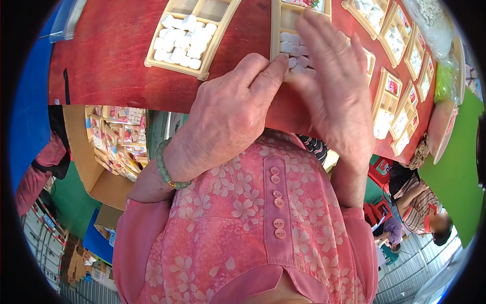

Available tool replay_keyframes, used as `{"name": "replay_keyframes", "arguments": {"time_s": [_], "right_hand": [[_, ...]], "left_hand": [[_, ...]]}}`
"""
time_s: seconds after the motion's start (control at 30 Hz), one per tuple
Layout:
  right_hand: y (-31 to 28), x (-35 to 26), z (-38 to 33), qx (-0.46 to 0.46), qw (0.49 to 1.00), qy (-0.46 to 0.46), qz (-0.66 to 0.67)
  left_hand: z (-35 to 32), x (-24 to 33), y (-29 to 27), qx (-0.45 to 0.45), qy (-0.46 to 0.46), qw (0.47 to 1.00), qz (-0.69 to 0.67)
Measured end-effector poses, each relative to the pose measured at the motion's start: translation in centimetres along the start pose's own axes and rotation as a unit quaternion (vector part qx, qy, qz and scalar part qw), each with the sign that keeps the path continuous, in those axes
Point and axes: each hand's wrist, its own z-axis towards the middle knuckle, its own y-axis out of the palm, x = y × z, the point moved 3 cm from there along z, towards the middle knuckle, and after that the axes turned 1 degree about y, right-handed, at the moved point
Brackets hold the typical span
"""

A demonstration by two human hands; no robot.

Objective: Placing small white square blocks into compartmentalized wooden trays.

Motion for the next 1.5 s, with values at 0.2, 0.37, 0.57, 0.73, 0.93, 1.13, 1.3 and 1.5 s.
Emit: {"name": "replay_keyframes", "arguments": {"time_s": [0.2, 0.37, 0.57, 0.73, 0.93, 1.13, 1.3, 1.5], "right_hand": [[1.7, -0.3, -2.5, -0.149, 0.984, -0.020, -0.092], [1.1, 0.0, -2.6, -0.152, 0.985, -0.020, -0.077], [-2.1, -0.3, -2.5, -0.079, 0.996, 0.012, 0.049], [-2.5, -0.3, -4.2, -0.008, 0.982, 0.095, 0.162], [-1.5, -1.8, -4.1, -0.035, 0.779, 0.333, 0.531], [-0.9, -0.8, -4.4, -0.048, 0.650, 0.274, 0.707], [-0.8, -0.7, -3.6, 0.015, 0.756, 0.295, 0.584], [-0.2, -0.9, -2.1, 0.025, 0.960, 0.171, 0.221]], "left_hand": [[-0.2, 0.0, 0.0, 0.026, 0.004, 0.999, 0.020], [0.0, -0.1, 0.0, 0.021, 0.031, 0.999, 0.029], [0.0, 0.0, -0.4, 0.070, 0.049, 0.996, -0.004], [0.5, 0.7, -0.5, 0.087, 0.065, 0.993, -0.048], [0.3, 1.6, -0.4, 0.102, 0.206, 0.972, -0.037], [-0.4, 1.4, -0.7, 0.090, 0.239, 0.963, -0.082], [0.3, 1.4, -0.8, 0.090, 0.173, 0.978, -0.078], [0.0, -0.8, 0.3, 0.068, 0.145, 0.987, -0.003]]}}
